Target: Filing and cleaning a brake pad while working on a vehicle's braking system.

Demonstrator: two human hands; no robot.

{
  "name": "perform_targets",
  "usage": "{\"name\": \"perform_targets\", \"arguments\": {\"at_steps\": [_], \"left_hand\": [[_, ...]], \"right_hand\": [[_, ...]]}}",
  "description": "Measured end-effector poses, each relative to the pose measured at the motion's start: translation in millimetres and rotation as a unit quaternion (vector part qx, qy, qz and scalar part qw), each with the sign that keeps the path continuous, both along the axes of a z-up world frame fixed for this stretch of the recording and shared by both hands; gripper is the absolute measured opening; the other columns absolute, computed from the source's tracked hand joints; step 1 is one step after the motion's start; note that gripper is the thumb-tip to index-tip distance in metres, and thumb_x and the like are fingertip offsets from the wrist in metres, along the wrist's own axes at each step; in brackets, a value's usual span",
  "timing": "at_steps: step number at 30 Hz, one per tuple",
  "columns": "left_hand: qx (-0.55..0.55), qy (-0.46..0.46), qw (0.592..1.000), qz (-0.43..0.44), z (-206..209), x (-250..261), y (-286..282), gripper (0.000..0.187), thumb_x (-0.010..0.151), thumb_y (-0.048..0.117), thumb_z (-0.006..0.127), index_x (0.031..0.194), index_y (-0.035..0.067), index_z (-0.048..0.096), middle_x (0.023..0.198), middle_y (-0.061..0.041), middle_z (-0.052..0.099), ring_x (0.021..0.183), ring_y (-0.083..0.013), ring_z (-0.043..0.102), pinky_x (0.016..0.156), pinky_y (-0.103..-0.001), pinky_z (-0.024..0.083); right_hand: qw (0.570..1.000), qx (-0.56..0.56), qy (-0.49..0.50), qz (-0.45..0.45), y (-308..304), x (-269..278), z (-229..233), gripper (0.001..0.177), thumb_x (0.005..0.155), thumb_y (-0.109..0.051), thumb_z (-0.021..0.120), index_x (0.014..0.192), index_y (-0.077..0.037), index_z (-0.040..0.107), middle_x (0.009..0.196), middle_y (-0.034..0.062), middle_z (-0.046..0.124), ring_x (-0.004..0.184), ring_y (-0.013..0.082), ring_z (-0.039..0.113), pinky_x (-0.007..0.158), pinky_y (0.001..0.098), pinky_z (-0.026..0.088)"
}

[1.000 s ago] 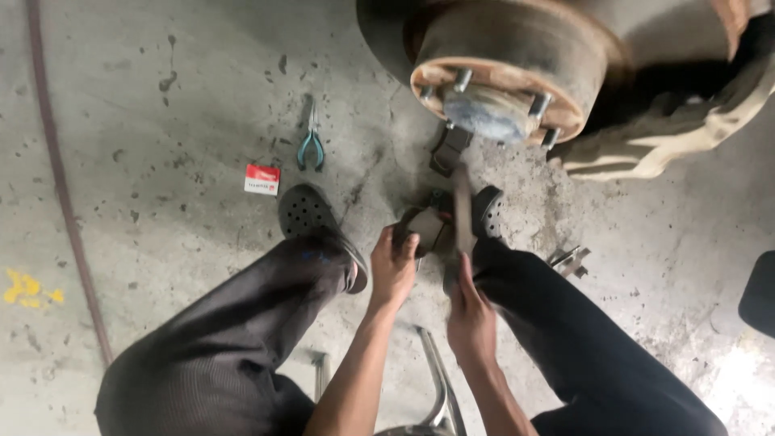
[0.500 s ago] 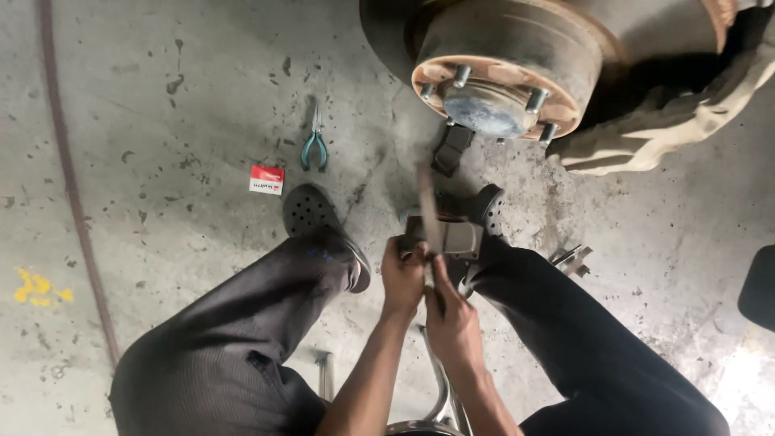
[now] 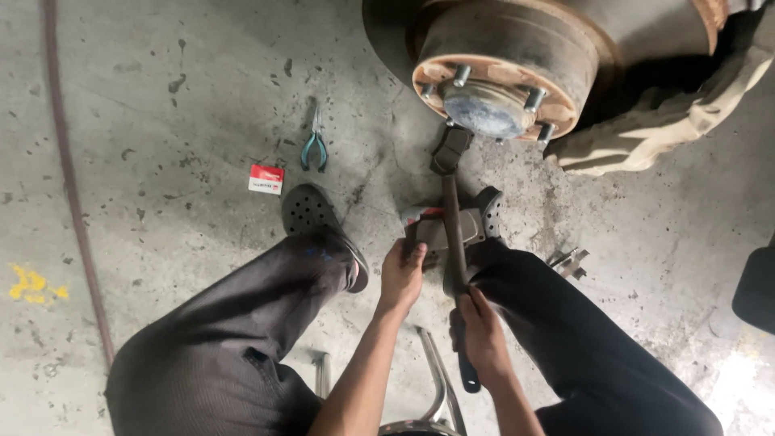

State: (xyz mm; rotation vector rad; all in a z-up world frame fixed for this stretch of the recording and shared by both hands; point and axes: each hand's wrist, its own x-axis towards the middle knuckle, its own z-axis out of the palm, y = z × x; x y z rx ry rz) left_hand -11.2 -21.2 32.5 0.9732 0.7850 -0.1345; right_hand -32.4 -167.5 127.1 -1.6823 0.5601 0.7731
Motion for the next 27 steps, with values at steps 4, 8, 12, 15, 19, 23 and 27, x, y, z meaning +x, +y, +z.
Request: {"name": "perform_targets", "arguments": {"at_steps": [4,8,12,15,19,23,27], "left_hand": [[0.139,-0.021,0.990,-0.005,-5,-5,-7,0.039,0.101,0.039,0.063,0.109,0.001,0.064,0.091,-0.008,0.071,0.082,-0.0153,0.061,0.076,-0.032,0.049],[0.093,-0.069,0.992,0.044,-25,-13,-16,0.042,0.101,0.040,0.064,0.109,-0.001,0.062,0.089,-0.007,0.068,0.081,-0.0134,0.059,0.076,-0.032,0.049],[0.136,-0.051,0.989,0.017,-15,-11,-11,0.043,0.099,0.044,0.063,0.111,0.002,0.062,0.091,-0.003,0.070,0.082,-0.0112,0.062,0.077,-0.030,0.051],[0.130,-0.065,0.989,0.040,-34,-8,-15,0.045,0.099,0.044,0.066,0.110,0.000,0.064,0.087,-0.007,0.066,0.077,-0.0136,0.057,0.072,-0.032,0.050],[0.089,-0.060,0.994,0.028,-14,-14,-7,0.047,0.098,0.046,0.066,0.111,0.001,0.063,0.090,-0.006,0.069,0.080,-0.0129,0.061,0.077,-0.030,0.051],[0.068,-0.075,0.994,0.048,-33,-8,-12,0.049,0.096,0.047,0.065,0.109,0.000,0.064,0.090,-0.004,0.071,0.079,-0.0116,0.062,0.074,-0.030,0.052],[0.108,-0.090,0.990,0.015,-28,-18,-6,0.047,0.099,0.045,0.066,0.110,-0.001,0.067,0.088,-0.006,0.070,0.080,-0.0119,0.059,0.074,-0.029,0.049]], "right_hand": [[0.972,-0.167,-0.107,0.125,16,-14,2,0.064,0.099,-0.025,0.055,0.160,-0.022,0.035,0.069,0.0069,0.059,0.057,0.0128,0.053,0.051,0.0333,0.046],[0.945,-0.267,0.008,0.189,36,-2,35,0.057,0.107,-0.029,0.051,0.162,-0.032,0.035,0.063,0.0134,0.062,0.050,0.0175,0.058,0.053,0.0376,0.052],[0.935,-0.298,-0.024,0.191,46,7,22,0.055,0.109,-0.027,0.046,0.162,-0.029,0.031,0.056,0.0125,0.061,0.043,0.0187,0.055,0.044,0.0413,0.048],[0.851,-0.224,-0.402,0.254,18,-26,-30,0.060,0.108,-0.007,0.042,0.167,-0.009,0.028,0.074,0.0211,0.067,0.062,0.0113,0.065,0.047,0.0309,0.052],[0.911,-0.260,-0.213,0.240,26,3,-5,0.059,0.105,-0.015,0.044,0.162,-0.015,0.028,0.054,0.0099,0.060,0.038,0.0168,0.052,0.033,0.0371,0.040],[0.878,-0.187,-0.350,0.267,7,-33,-33,0.058,0.109,-0.016,0.049,0.165,-0.013,0.033,0.070,0.0097,0.073,0.057,0.0079,0.067,0.052,0.0322,0.055],[0.957,-0.183,-0.162,0.156,13,-1,-24,0.057,0.104,-0.022,0.044,0.160,-0.022,0.035,0.055,0.0089,0.058,0.039,0.0171,0.051,0.033,0.0394,0.046]]}}
